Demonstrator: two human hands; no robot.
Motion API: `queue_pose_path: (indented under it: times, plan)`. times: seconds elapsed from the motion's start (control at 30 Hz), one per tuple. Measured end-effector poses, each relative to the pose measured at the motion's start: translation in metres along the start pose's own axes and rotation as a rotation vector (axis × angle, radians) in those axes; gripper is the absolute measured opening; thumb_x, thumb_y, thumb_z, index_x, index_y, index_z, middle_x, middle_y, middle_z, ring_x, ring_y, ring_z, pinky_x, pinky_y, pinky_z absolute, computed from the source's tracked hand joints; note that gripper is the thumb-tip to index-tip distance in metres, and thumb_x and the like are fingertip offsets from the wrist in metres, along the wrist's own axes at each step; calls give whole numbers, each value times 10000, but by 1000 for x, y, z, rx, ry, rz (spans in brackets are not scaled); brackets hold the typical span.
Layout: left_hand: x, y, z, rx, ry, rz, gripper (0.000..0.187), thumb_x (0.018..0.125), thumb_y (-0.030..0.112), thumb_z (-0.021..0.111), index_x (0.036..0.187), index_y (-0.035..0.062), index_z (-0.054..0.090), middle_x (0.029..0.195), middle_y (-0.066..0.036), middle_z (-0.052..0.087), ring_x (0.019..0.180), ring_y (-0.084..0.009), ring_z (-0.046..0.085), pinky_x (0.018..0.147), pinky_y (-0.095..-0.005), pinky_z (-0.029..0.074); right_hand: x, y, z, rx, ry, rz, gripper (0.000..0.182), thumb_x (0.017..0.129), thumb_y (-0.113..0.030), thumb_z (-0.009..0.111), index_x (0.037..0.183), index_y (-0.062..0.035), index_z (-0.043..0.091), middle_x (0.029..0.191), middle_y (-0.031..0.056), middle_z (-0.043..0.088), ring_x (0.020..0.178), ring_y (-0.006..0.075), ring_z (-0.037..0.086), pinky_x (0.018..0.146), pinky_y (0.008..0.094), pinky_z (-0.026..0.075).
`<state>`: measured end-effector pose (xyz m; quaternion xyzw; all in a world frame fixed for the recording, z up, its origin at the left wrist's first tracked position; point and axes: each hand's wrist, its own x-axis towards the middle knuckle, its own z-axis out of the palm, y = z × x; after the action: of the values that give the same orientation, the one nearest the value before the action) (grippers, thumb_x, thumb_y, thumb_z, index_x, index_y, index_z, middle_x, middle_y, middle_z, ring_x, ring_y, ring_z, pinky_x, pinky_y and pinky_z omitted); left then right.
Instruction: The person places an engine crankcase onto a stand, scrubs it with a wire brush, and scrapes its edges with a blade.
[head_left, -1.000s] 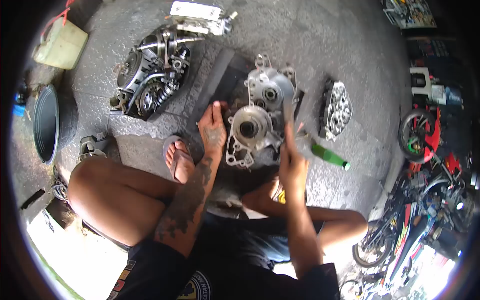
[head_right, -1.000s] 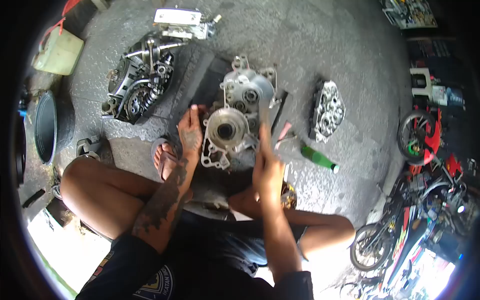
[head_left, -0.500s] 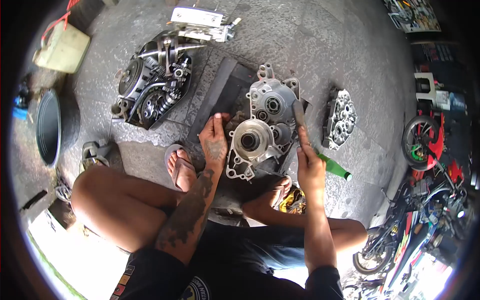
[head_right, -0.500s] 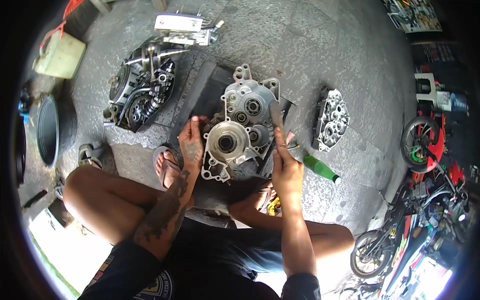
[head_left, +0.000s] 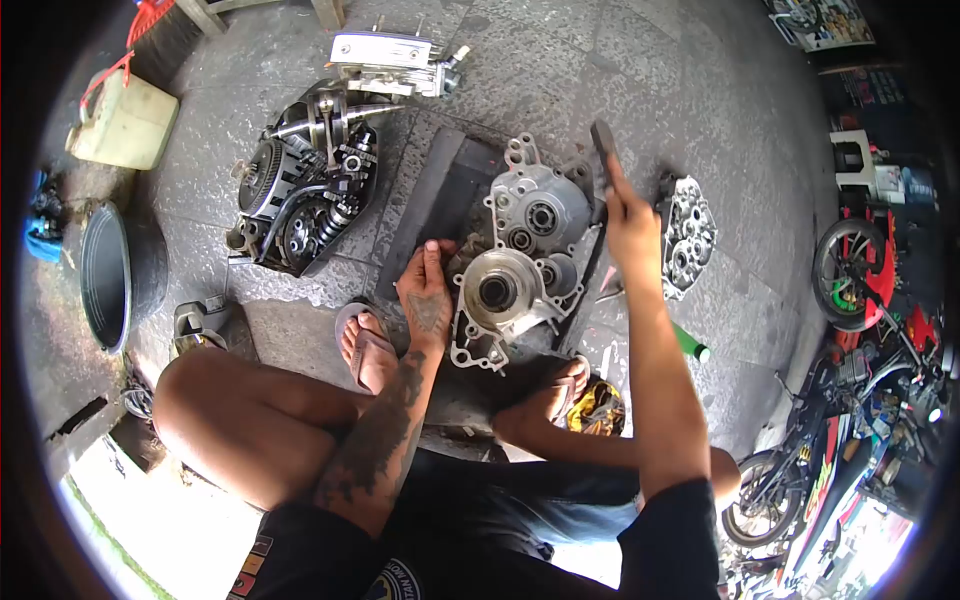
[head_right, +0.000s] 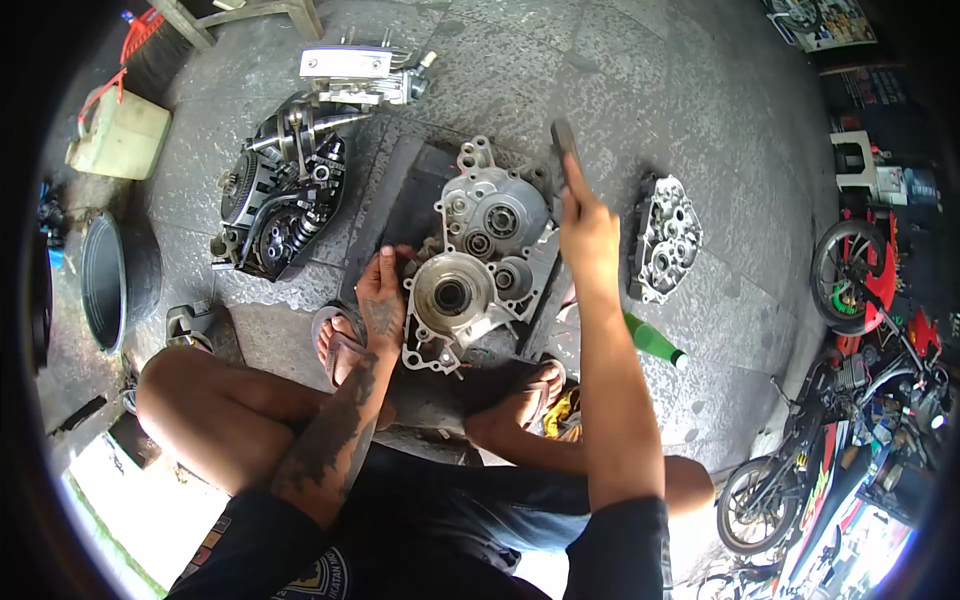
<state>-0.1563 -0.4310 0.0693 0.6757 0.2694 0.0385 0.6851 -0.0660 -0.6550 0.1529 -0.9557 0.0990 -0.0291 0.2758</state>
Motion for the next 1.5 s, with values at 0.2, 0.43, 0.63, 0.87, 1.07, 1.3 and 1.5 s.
queue_pose_path:
  times: [0.2, 0.43, 0.63, 0.87, 1.07, 1.3, 1.5]
  plan:
    - [2, -10, -1, 25, 7, -47, 418, 1061, 332, 482, 997, -11, 712, 903, -90, 729, 860, -140, 642, 822, -292, 485, -27, 0, -7, 25, 41, -380, 415, 1001, -140, 544, 1406, -227, 555, 1191, 171, 674, 1041, 285, 694, 891, 351, 536]
    - [5, -18, -1, 37, 17, -29, 402, 1058, 320, 486, 998, -7, 713, 894, -99, 730, 855, -139, 645, 823, -300, 489, 10, -26, -11, 72, -52, -191, 392, 994, -140, 547, 1375, -223, 584, 1240, 149, 644, 1110, 374, 610, 876, 398, 545]
    - [8, -6, 3, 31, 4, -26, 409, 1057, 325, 486, 1002, -12, 712, 882, -104, 729, 819, -150, 644, 784, -311, 492, 47, -14, 17, -339, -93, -114, 409, 980, -235, 548, 1369, -360, 562, 917, 251, 690, 885, 461, 653, 799, 512, 553]
    - [5, -17, -2, 37, -17, 32, 431, 1063, 345, 475, 997, -8, 714, 898, -97, 722, 845, -157, 635, 793, -304, 475, 42, -39, -70, -126, -27, -250, 403, 992, -198, 558, 1392, -241, 549, 1238, 195, 618, 1099, 428, 579, 922, 463, 517]
    - [19, -24, -15, -108, -154, -88, 428, 1052, 366, 501, 1052, -9, 706, 992, -82, 720, 926, -157, 645, 868, -299, 483, -25, 20, -168, -161, -128, -360, 619, 957, -117, 568, 1526, -244, 363, 1067, 248, 684, 900, 464, 652, 821, 513, 531]
    - [8, 32, -11, -18, -204, 209, 281, 1048, 214, 518, 1158, -18, 631, 1126, -83, 647, 1052, -182, 618, 967, -306, 475, -152, 131, -168, 41, -303, -343, 629, 908, -42, 622, 1497, -79, 405, 1098, 238, 687, 887, 424, 690, 814, 459, 561]
    - [-45, 99, 13, 489, -319, 748, 169, 962, 76, 599, 1103, 7, 659, 1105, -128, 635, 915, -184, 622, 811, -301, 504, -271, 221, -78, -73, -267, 109, 677, 869, -63, 639, 1500, -201, 436, 923, 150, 657, 854, 381, 648, 749, 460, 528]
